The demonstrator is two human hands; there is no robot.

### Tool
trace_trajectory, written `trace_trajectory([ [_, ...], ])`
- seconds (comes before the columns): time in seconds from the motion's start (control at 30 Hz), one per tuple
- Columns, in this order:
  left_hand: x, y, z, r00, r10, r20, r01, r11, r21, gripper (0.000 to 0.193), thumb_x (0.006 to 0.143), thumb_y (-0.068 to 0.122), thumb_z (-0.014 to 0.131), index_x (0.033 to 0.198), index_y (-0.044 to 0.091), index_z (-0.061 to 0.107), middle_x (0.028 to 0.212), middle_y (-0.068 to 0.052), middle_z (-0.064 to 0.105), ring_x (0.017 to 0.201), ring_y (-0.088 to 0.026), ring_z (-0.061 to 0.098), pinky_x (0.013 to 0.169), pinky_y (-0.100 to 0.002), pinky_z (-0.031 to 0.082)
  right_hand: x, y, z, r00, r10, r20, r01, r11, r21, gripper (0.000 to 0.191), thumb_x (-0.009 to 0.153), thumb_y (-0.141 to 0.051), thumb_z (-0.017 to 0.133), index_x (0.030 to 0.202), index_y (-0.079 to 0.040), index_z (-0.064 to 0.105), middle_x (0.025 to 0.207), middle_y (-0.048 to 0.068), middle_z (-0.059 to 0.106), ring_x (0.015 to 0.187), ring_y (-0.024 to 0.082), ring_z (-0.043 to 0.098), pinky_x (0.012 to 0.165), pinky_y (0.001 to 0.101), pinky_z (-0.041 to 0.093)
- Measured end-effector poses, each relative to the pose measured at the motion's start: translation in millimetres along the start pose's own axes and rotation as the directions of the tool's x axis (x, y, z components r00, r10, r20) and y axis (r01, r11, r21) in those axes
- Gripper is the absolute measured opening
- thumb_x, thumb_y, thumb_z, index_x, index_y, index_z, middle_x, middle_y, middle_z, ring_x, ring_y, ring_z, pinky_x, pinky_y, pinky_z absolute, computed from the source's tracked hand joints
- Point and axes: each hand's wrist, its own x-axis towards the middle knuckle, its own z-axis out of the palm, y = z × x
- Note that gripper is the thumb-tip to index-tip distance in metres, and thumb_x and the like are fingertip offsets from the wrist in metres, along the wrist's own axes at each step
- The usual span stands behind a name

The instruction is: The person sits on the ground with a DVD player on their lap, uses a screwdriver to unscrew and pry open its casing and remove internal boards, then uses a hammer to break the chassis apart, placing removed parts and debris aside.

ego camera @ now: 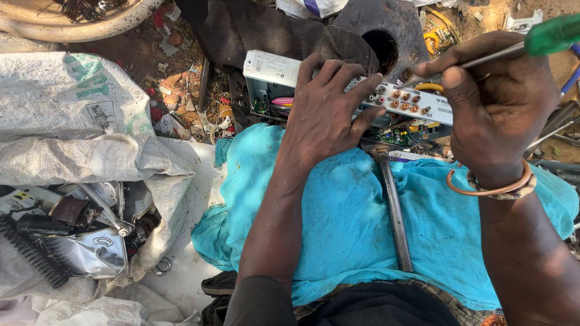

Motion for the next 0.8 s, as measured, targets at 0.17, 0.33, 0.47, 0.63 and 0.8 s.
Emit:
trace_trajectory([
  [0.17, 3, -1, 0, 1.000, 0.020, -0.023, -0.020, 1.000, 0.020, 0.027, 0.094, 0.034, 0.076, 0.116, 0.018, 0.079, 0.118, -0.007, 0.070, 0.113, -0.025, 0.063, 0.110, -0.051, 0.035, -24, 18, -20, 0.978, 0.025, -0.205, -0.112, 0.898, -0.425, 0.014, 0.116, -0.009, 0.063, 0.114, 0.006, 0.063, 0.095, 0.013, 0.069, 0.078, 0.016, 0.068, 0.066, 0.0265, 0.048],
  [0.33, 11, -2, -4, 0.998, -0.023, 0.055, 0.022, 1.000, 0.020, 0.024, 0.089, 0.028, 0.075, 0.108, 0.016, 0.081, 0.112, -0.006, 0.074, 0.107, -0.025, 0.067, 0.104, -0.053, 0.036, -44, 37, -23, 0.986, 0.029, -0.162, -0.125, 0.773, -0.623, 0.010, 0.112, -0.006, 0.069, 0.115, 0.004, 0.069, 0.098, 0.015, 0.069, 0.085, 0.026, 0.067, 0.075, 0.0372, 0.050],
  [0.47, 18, 3, -4, 0.992, -0.088, 0.095, 0.090, 0.996, -0.018, 0.017, 0.088, 0.026, 0.075, 0.099, 0.017, 0.082, 0.108, -0.001, 0.077, 0.105, -0.023, 0.070, 0.103, -0.052, 0.038, -51, 46, -22, 0.993, -0.055, -0.104, -0.042, 0.664, -0.746, 0.008, 0.107, -0.003, 0.074, 0.112, 0.002, 0.072, 0.101, 0.018, 0.068, 0.091, 0.037, 0.067, 0.079, 0.0436, 0.052],
  [0.63, 22, 11, -8, 0.961, -0.222, 0.162, 0.234, 0.970, -0.058, 0.012, 0.087, 0.023, 0.073, 0.092, 0.015, 0.080, 0.105, 0.002, 0.077, 0.099, -0.020, 0.071, 0.101, -0.045, 0.042, -54, 52, -20, 0.992, 0.031, -0.118, -0.100, 0.767, -0.634, 0.011, 0.109, -0.006, 0.071, 0.119, 0.000, 0.073, 0.102, 0.017, 0.070, 0.091, 0.035, 0.068, 0.078, 0.0419, 0.052],
  [0.8, 12, 21, -16, 0.994, -0.084, 0.062, 0.088, 0.994, -0.066, 0.011, 0.088, 0.018, 0.071, 0.092, 0.009, 0.076, 0.104, -0.004, 0.075, 0.103, -0.026, 0.070, 0.098, -0.046, 0.044, -59, 56, -16, 0.991, -0.010, -0.134, -0.073, 0.799, -0.597, 0.012, 0.110, -0.009, 0.072, 0.118, 0.000, 0.072, 0.106, 0.017, 0.071, 0.094, 0.035, 0.070, 0.085, 0.0452, 0.055],
])
